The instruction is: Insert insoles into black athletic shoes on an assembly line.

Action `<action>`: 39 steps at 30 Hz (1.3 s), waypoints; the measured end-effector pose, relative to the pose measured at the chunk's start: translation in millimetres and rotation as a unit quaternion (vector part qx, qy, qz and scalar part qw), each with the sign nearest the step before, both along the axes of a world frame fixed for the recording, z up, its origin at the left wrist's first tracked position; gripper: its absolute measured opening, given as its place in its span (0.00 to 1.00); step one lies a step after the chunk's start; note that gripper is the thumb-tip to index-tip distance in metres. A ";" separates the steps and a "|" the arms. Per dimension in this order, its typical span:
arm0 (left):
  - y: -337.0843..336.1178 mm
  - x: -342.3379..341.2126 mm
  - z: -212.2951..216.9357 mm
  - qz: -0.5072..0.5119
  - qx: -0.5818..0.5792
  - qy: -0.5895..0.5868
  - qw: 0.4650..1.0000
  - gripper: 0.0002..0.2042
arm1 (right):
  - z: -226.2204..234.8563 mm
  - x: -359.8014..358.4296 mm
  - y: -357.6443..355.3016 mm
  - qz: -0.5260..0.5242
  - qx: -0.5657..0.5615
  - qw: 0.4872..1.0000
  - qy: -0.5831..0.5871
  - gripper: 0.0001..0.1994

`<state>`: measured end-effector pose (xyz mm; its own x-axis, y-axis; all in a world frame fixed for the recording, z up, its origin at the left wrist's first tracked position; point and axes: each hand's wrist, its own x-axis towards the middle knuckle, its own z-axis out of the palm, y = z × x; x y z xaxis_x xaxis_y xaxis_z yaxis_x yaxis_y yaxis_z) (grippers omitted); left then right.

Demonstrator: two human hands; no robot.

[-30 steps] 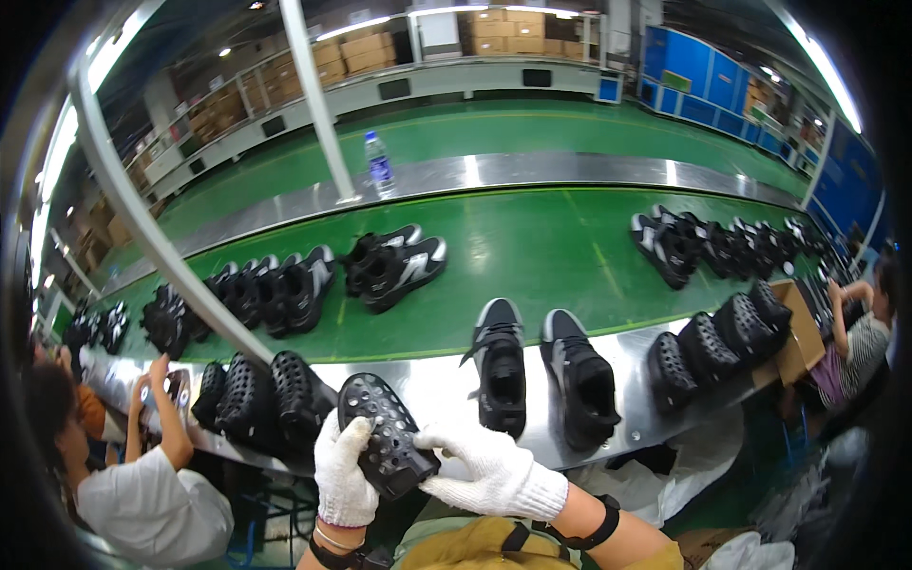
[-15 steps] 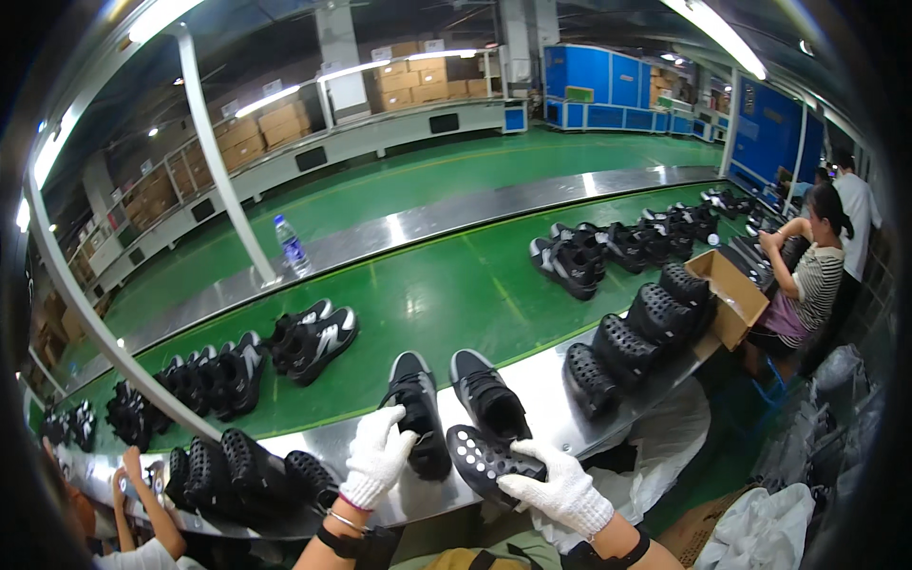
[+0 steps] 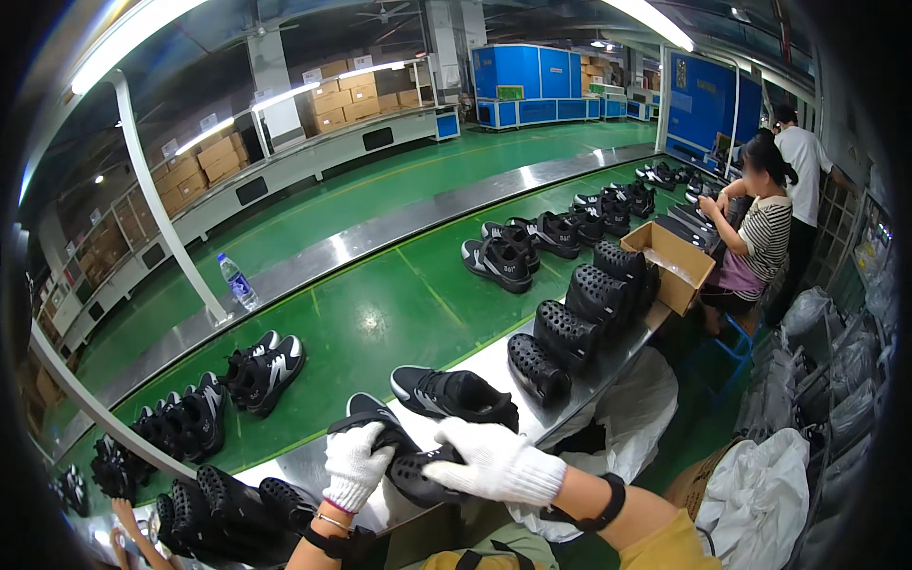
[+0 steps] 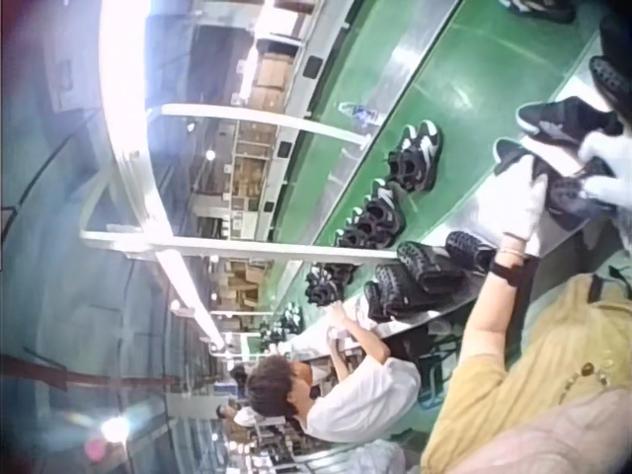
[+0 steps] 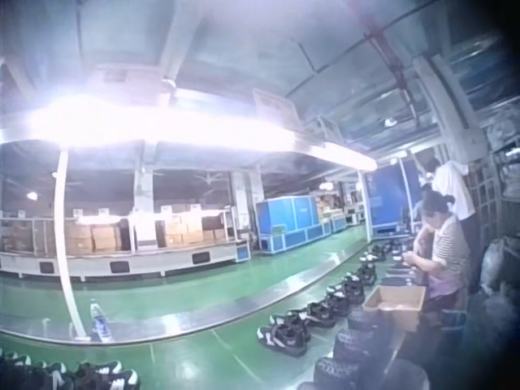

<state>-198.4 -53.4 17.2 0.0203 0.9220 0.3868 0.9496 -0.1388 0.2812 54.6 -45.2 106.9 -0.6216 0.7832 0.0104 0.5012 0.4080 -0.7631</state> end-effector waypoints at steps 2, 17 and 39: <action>-1.6 3.2 6.4 -0.075 0.050 -0.092 0.992 0.13 | 3.4 -22.9 11.9 0.032 0.007 0.998 -0.059 0.31; 7.9 -14.9 13.1 -0.106 -0.025 -0.226 0.968 0.10 | -15.5 -79.2 27.1 0.074 0.111 0.965 -0.227 0.42; 6.7 -7.9 -9.8 -0.154 0.022 -0.063 0.986 0.11 | -146.2 -118.1 75.5 -0.041 0.116 0.989 -0.086 0.28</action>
